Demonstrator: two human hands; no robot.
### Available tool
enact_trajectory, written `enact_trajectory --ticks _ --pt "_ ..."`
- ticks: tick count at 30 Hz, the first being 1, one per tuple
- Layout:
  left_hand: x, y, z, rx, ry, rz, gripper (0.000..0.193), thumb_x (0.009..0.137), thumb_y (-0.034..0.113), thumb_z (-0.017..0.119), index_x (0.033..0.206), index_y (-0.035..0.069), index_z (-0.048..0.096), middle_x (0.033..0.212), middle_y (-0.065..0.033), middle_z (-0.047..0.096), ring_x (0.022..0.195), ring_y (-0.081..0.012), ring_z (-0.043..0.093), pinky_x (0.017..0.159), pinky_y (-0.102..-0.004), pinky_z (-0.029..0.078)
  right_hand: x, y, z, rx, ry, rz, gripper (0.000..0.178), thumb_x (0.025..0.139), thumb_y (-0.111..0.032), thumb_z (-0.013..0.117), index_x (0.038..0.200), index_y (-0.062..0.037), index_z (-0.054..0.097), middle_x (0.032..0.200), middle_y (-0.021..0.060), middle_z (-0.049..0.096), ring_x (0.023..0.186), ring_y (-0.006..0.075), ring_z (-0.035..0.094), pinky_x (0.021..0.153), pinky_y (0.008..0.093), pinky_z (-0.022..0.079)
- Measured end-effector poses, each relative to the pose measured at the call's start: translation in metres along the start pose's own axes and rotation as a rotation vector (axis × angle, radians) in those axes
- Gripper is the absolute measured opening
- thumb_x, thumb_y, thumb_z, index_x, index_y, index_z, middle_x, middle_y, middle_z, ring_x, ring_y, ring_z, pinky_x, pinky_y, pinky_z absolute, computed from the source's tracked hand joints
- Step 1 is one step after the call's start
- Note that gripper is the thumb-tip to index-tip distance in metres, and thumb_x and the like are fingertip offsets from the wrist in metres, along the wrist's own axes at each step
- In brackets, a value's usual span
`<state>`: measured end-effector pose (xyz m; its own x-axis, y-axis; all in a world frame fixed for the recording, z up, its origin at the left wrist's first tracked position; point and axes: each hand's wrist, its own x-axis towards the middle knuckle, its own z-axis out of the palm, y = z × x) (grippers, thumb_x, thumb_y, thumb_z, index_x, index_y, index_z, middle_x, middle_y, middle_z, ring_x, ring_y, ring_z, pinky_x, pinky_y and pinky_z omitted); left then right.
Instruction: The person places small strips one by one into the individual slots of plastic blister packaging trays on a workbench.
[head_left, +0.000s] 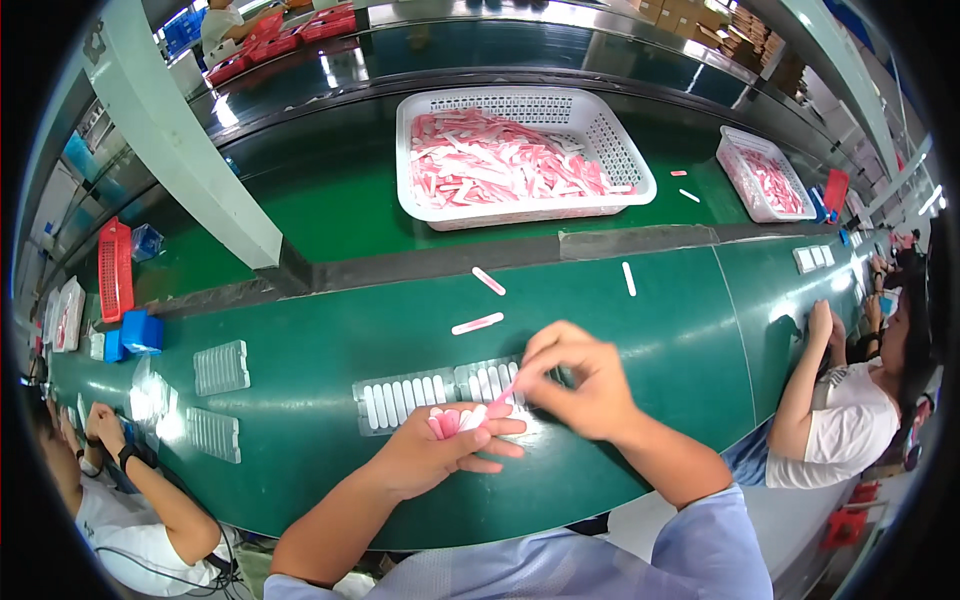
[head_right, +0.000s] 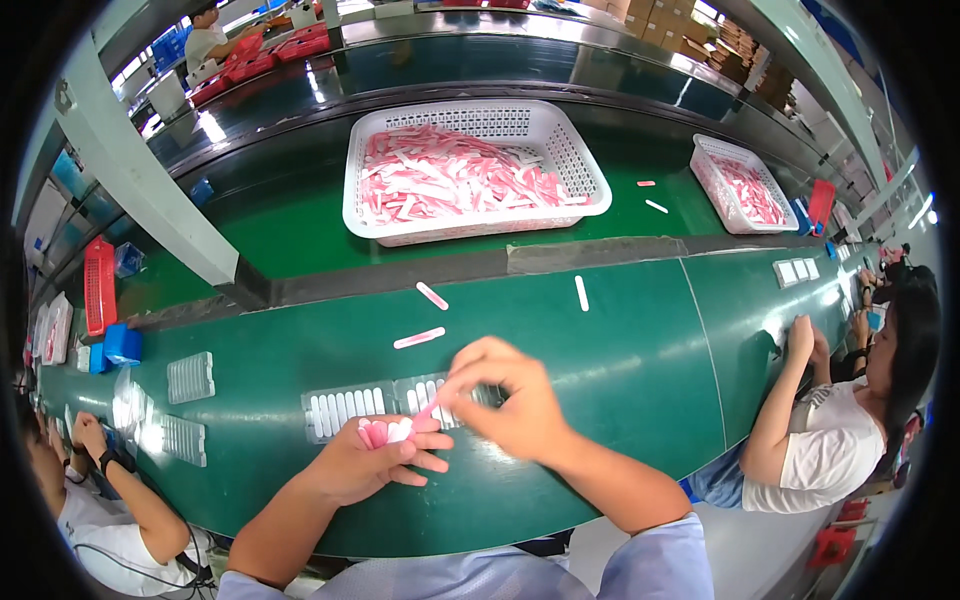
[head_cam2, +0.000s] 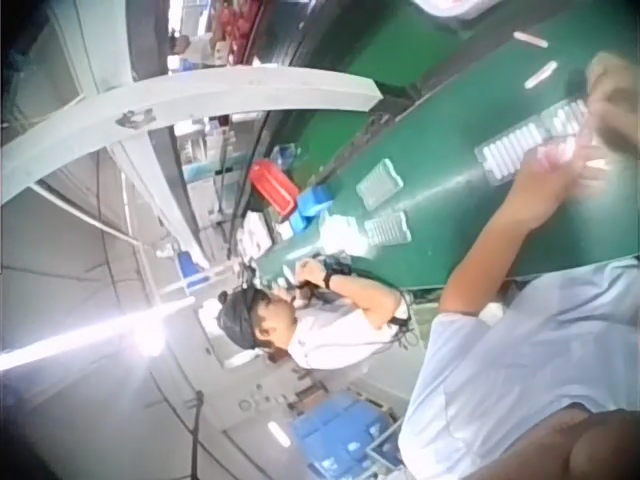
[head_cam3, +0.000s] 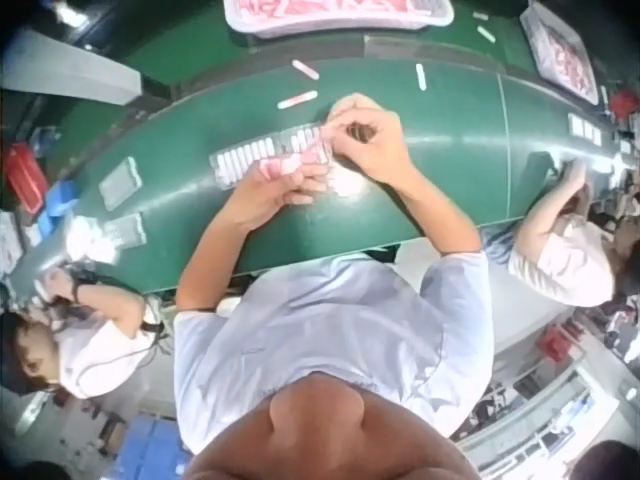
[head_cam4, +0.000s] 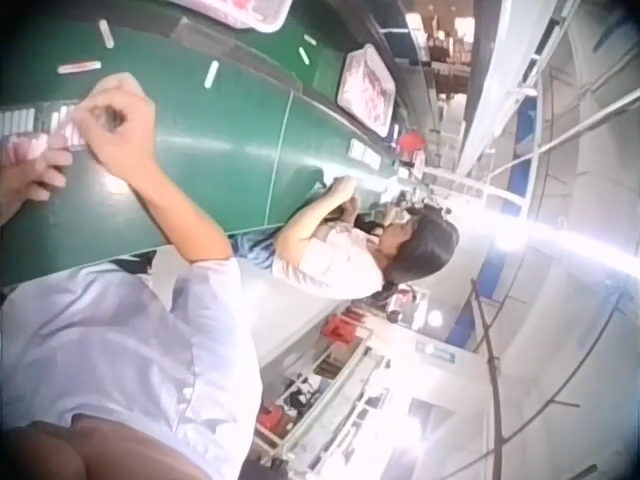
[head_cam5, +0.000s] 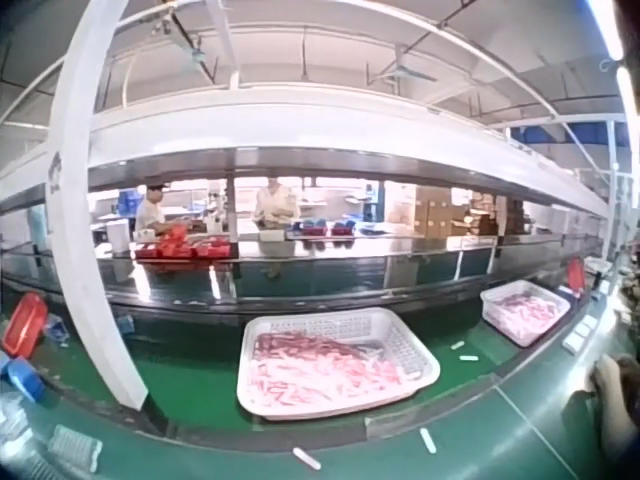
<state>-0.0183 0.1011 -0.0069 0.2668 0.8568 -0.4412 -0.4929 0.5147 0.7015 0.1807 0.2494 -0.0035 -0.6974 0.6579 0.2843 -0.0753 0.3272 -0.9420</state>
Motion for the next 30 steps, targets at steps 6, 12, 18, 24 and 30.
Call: enact_trajectory --ticks 6,12,18,24,30 --pt "-0.003 0.001 -0.006 -0.081 -0.016 0.030 0.051 0.106 0.020 0.063 0.150 -0.002 0.049 0.141 -0.0193 0.064 0.122 -0.0299 0.068 0.098 -0.0394 0.059 0.007 0.001 -0.025 0.235 0.289 0.170 0.005 0.089 0.000 0.077 0.094 0.0008 0.078 0.102 0.0065 0.065 0.091 0.0124 0.060 0.084 0.0280 0.048" --pt "-0.003 0.001 -0.008 -0.183 -0.105 0.054 0.055 0.107 0.023 0.061 0.153 -0.002 0.043 0.147 -0.0221 0.057 0.129 -0.0318 0.063 0.103 -0.0423 0.056 0.010 0.001 -0.030 0.096 0.271 0.052 0.005 0.088 0.001 0.078 0.092 -0.0019 0.078 0.100 0.0066 0.064 0.090 0.0123 0.060 0.084 0.0270 0.047" --pt "-0.004 0.009 -0.003 -0.238 -0.011 0.034 0.056 0.098 0.005 0.052 0.152 -0.005 0.043 0.143 -0.0251 0.059 0.125 -0.0363 0.065 0.099 -0.0446 0.058 0.016 -0.007 -0.043 -0.621 0.026 -0.381 0.011 0.078 -0.005 0.083 0.085 -0.0105 0.078 0.089 0.0023 0.061 0.082 0.0183 0.061 0.077 0.0316 0.045" --pt "-0.004 0.012 -0.005 -0.230 -0.036 0.033 0.057 0.098 0.003 0.045 0.154 -0.005 0.040 0.151 -0.0264 0.053 0.133 -0.0370 0.059 0.104 -0.0442 0.055 0.009 -0.004 -0.042 -0.662 -0.493 -0.172 0.012 0.078 -0.015 0.085 0.087 -0.0099 0.080 0.075 0.0013 0.058 0.075 0.0224 0.061 0.072 0.0372 0.047" --pt "-0.004 0.011 -0.006 -0.216 -0.029 0.022 0.056 0.101 0.006 0.049 0.155 -0.005 0.039 0.152 -0.0261 0.051 0.135 -0.0374 0.058 0.105 -0.0436 0.054 0.011 -0.004 -0.041 -0.489 -0.376 -0.120 0.012 0.084 -0.017 0.081 0.094 -0.0115 0.078 0.077 0.0027 0.061 0.072 0.0231 0.062 0.072 0.0384 0.048"
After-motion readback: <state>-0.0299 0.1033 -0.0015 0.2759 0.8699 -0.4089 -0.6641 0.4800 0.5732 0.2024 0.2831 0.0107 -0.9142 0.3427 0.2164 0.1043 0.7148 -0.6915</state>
